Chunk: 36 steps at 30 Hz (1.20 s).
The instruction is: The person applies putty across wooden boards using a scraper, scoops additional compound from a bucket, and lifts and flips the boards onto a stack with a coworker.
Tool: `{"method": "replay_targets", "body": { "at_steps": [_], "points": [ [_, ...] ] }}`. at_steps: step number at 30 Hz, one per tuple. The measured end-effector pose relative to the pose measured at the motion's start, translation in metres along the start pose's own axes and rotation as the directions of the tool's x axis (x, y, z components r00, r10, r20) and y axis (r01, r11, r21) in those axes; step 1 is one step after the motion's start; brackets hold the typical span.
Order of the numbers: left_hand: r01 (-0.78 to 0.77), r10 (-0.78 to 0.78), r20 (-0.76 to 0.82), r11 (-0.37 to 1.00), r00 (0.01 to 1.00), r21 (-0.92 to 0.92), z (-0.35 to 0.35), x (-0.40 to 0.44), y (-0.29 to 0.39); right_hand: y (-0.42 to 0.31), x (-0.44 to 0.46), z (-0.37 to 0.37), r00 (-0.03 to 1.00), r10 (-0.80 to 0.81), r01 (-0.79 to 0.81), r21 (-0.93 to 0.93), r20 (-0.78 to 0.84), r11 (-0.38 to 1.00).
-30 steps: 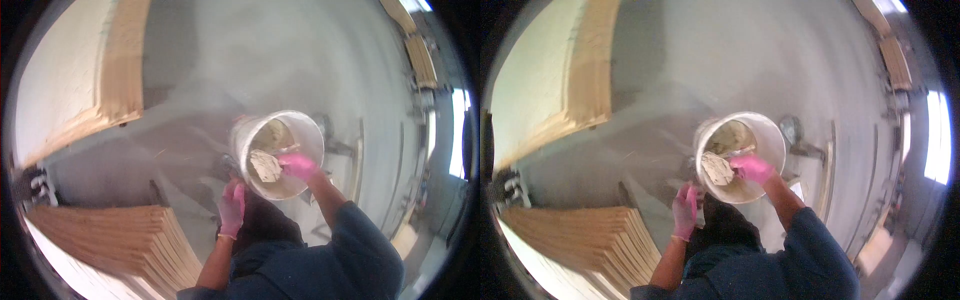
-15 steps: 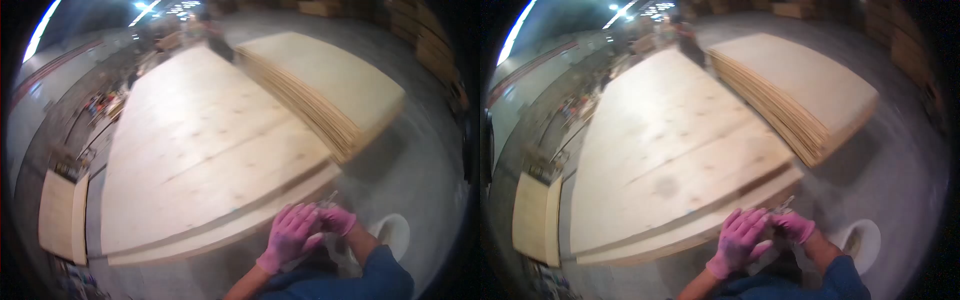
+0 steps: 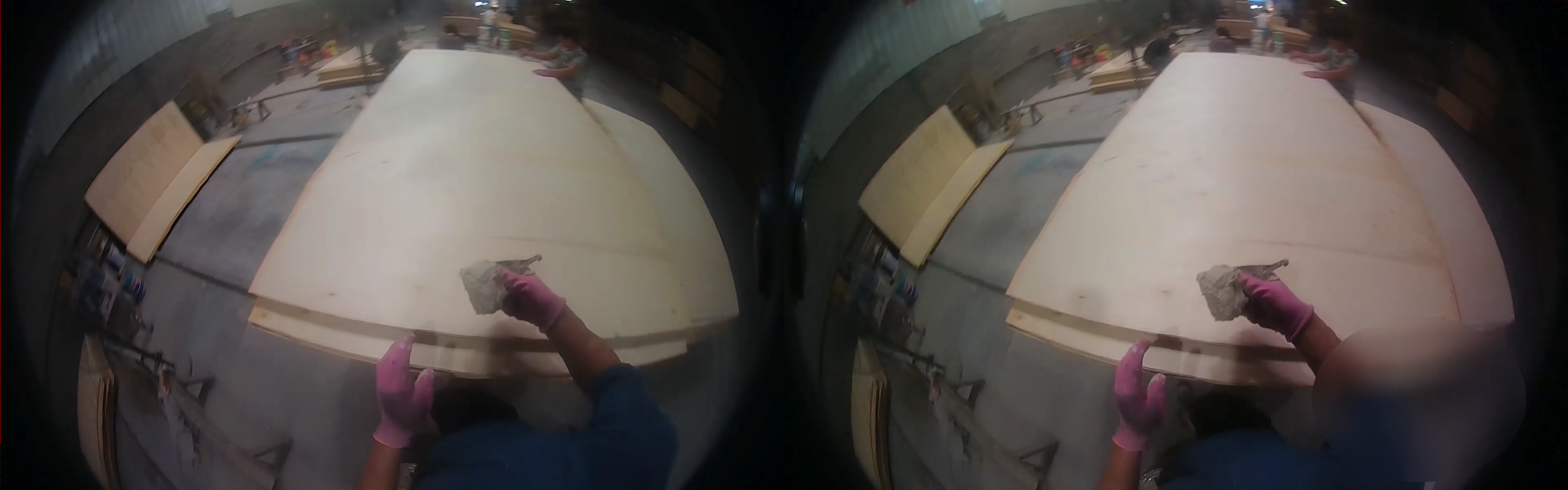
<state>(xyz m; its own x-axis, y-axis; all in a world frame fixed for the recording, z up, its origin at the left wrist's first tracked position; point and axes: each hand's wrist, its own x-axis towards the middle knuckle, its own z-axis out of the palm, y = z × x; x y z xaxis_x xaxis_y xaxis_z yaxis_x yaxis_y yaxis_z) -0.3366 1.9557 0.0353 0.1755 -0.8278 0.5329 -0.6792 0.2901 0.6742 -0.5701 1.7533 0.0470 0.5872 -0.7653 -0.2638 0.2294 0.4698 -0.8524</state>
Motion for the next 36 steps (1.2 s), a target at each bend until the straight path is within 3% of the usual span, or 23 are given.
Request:
{"method": "replay_targets", "body": {
  "at_steps": [1,3,5,8,10,14,15,16,19,22,23,26,28,31,35,36],
  "points": [
    [0.023,-0.022,-0.025,0.998,0.999,0.053,-0.016,0.009,-0.017,0.003,0.024,0.015,1.0,0.027,-0.027,0.022,-0.004,0.999],
    [0.026,-0.026,-0.003,0.987,1.0,0.156,0.058,-0.019,0.094,-0.014,-0.054,-0.082,0.994,-0.05,0.036,0.142,0.096,0.989],
    [0.098,-0.097,-0.017,0.973,0.995,0.207,0.1,-0.023,0.113,-0.022,-0.048,-0.118,0.986,0.005,-0.038,0.194,0.169,0.98],
    [0.138,-0.138,-0.017,0.965,0.99,0.224,0.048,0.052,0.009,-0.031,0.083,-0.04,0.975,0.093,-0.137,0.22,0.201,0.966],
    [0.161,-0.158,-0.03,0.973,0.987,0.168,-0.029,0.084,-0.088,0.002,0.162,0.038,0.98,0.099,-0.126,0.154,0.173,0.98],
    [0.086,-0.096,0.067,0.986,0.993,0.145,0.008,0.211,-0.1,-0.093,0.187,0.001,0.984,0.176,-0.176,0.152,0.01,0.973],
    [0.074,-0.089,0.113,0.988,0.99,0.134,0.023,0.241,-0.101,-0.115,0.184,-0.01,0.981,0.179,-0.159,0.216,-0.076,0.963],
    [0.022,-0.03,0.125,0.998,0.992,0.064,-0.011,0.229,-0.151,-0.08,0.182,0.038,0.972,0.147,-0.097,0.253,-0.186,0.963],
    [-0.094,0.107,0.249,0.994,0.963,-0.062,-0.044,0.292,-0.238,-0.05,0.211,0.059,0.964,-0.02,0.089,0.249,-0.264,0.964],
    [-0.218,0.258,0.411,0.965,0.874,-0.143,-0.033,0.388,-0.281,-0.039,0.253,0.06,0.837,-0.244,0.354,0.145,-0.489,0.924],
    [-0.238,0.283,0.51,0.959,0.812,-0.153,-0.019,0.412,-0.292,-0.042,0.262,0.058,0.822,-0.178,0.314,0.168,-0.541,0.935],
    [-0.51,0.46,0.503,0.859,0.732,-0.042,0.04,0.481,-0.334,-0.03,0.291,0.06,0.71,-0.207,0.441,0.196,-0.673,0.876],
    [-0.57,0.441,0.544,0.817,0.714,0.086,0.085,0.526,-0.361,-0.03,0.296,0.079,0.618,-0.257,0.52,0.141,-0.743,0.842],
    [-0.503,0.286,0.583,0.827,0.761,0.25,0.139,0.592,-0.392,-0.05,0.299,0.101,0.549,-0.293,0.553,0.078,-0.783,0.83],
    [-0.457,0.207,0.636,0.851,0.743,0.258,0.184,0.648,-0.405,-0.048,0.303,0.114,0.387,-0.132,0.534,0.105,-0.912,0.839],
    [-0.498,0.26,0.641,0.838,0.723,0.223,0.192,0.659,-0.407,-0.05,0.306,0.113,0.389,-0.166,0.574,0.097,-0.906,0.813]
  ]
}}
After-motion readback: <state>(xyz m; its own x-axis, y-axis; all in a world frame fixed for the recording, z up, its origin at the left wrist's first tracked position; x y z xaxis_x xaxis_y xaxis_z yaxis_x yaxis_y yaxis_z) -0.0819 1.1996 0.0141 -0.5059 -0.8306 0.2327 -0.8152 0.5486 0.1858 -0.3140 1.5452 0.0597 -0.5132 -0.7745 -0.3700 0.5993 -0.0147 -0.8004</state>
